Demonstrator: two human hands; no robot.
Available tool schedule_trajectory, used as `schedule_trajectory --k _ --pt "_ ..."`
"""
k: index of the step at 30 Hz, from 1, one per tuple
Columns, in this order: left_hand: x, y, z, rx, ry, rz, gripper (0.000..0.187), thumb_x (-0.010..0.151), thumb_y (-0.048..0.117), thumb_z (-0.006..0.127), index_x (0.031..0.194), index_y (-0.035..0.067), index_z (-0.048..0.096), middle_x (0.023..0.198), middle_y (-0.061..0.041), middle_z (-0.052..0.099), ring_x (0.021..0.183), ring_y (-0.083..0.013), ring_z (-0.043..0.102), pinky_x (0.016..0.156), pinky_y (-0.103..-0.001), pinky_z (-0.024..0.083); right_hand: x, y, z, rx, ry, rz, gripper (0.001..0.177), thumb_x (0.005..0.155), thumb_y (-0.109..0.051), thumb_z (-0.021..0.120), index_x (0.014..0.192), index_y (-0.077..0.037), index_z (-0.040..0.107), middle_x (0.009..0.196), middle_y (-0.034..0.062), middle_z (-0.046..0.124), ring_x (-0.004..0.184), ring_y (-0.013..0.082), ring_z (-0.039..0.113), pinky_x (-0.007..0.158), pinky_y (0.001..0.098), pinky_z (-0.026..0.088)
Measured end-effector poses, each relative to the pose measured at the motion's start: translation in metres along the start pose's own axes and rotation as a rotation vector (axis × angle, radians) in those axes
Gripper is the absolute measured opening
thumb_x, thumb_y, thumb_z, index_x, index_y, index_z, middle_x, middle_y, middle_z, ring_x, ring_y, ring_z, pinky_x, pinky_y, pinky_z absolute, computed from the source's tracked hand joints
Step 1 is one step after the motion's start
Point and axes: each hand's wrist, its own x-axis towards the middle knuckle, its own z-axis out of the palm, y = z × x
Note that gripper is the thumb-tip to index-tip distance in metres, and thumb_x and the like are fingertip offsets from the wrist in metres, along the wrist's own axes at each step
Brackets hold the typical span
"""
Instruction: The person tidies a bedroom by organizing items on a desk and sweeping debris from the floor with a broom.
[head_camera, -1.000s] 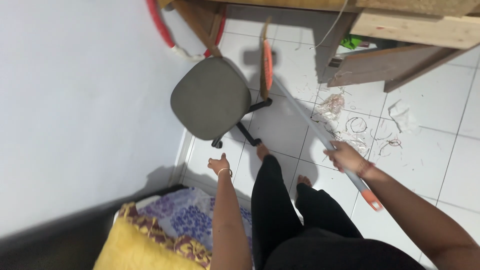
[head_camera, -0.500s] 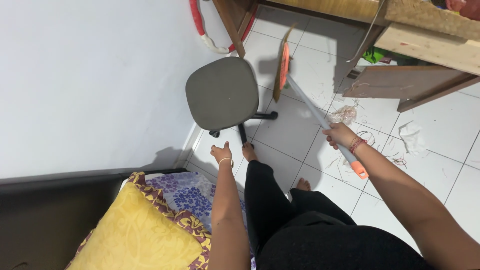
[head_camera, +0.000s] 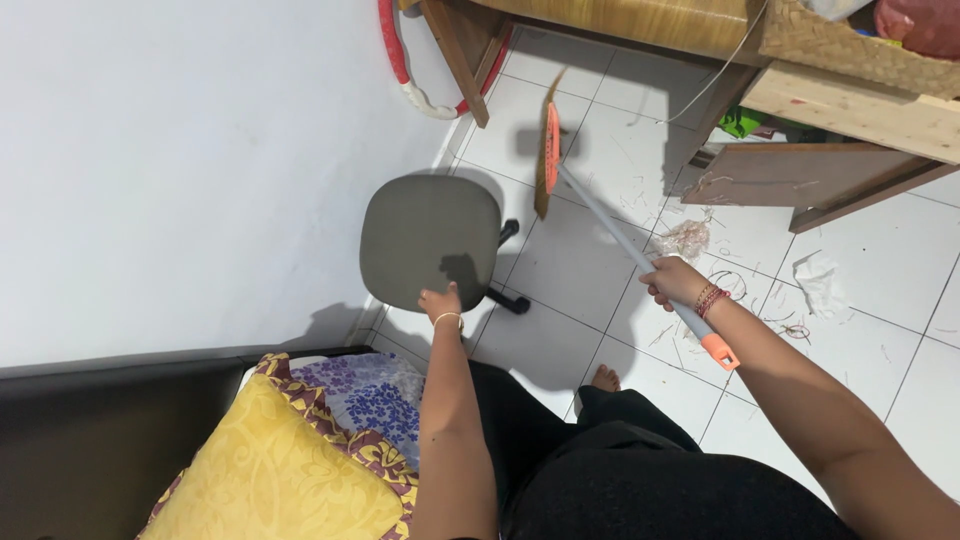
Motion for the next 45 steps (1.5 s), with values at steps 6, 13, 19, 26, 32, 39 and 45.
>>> schedule_trajectory --k 6,13,19,26,32,39,45 --pt "-0.016 0.027 -0.009 -0.011 -0.025 0.006 0.082 0.100 0.031 0.065 0.155 -0.009 0.021 0.157 -0.035 0.026 0.147 -0.0471 0.035 0.118 -0.055 0.039 -0.022 -0.013 -0.001 0.026 -0.014 -0.050 0.057 0.093 -0.004 0.061 0.144 0.014 0.043 0.070 0.0211 0.054 0.044 0.0227 0.054 0.027 0.0351 0.045" --pt "0.012 0.041 -0.010 -0.001 -0.050 0.047 0.079 0.101 0.033 0.065 0.157 -0.004 0.021 0.160 -0.029 0.026 0.150 -0.0406 0.032 0.121 -0.053 0.037 0.047 0.009 0.032 0.076 -0.040 0.016 0.060 0.097 -0.018 0.063 0.144 0.012 0.041 0.074 0.0229 0.056 0.046 0.0250 0.057 0.030 0.0368 0.047" --pt "0.056 0.068 -0.005 0.017 -0.203 0.128 0.082 0.104 0.038 0.061 0.160 -0.003 0.017 0.165 -0.025 0.024 0.154 -0.0348 0.024 0.127 -0.048 0.026 0.096 -0.039 0.113 0.096 -0.153 0.104 0.063 0.098 -0.015 0.062 0.148 0.013 0.036 0.075 0.0213 0.053 0.046 0.0238 0.055 0.030 0.0357 0.045" --pt "0.127 0.093 0.041 0.132 -0.442 0.177 0.075 0.104 0.032 0.062 0.159 -0.001 0.023 0.161 -0.025 0.033 0.152 -0.0362 0.030 0.125 -0.051 0.032 0.266 -0.111 0.177 0.078 -0.297 0.191 0.033 0.095 -0.012 0.068 0.114 0.012 0.057 0.068 0.0150 0.060 0.043 0.0174 0.054 0.032 0.0315 0.045" --pt "0.188 0.134 0.053 0.303 -0.528 0.236 0.071 0.101 0.031 0.064 0.156 0.002 0.030 0.155 -0.023 0.042 0.147 -0.0349 0.040 0.120 -0.049 0.039 0.272 -0.135 0.061 0.338 -0.032 0.309 0.031 0.093 -0.015 0.074 0.101 0.014 0.064 0.063 0.0235 0.059 0.039 0.0255 0.057 0.032 0.0374 0.046" --pt "0.218 0.191 0.087 0.294 -0.612 0.167 0.067 0.097 0.033 0.065 0.153 0.010 0.037 0.151 -0.014 0.050 0.137 -0.0315 0.053 0.112 -0.046 0.047 0.124 -0.112 0.012 0.400 0.245 0.409 0.028 0.104 -0.007 0.059 0.091 0.018 0.059 0.064 0.0204 0.052 0.045 0.0224 0.039 0.040 0.0344 0.031" --pt "0.230 0.214 0.148 0.279 -0.733 0.243 0.064 0.099 0.039 0.061 0.152 0.011 0.040 0.146 -0.014 0.055 0.130 -0.0306 0.057 0.110 -0.045 0.048 0.171 -0.140 0.053 0.287 0.148 0.189 0.030 0.099 -0.014 0.064 0.081 0.010 0.059 0.054 0.0217 0.051 0.038 0.0254 0.040 0.034 0.0370 0.031"
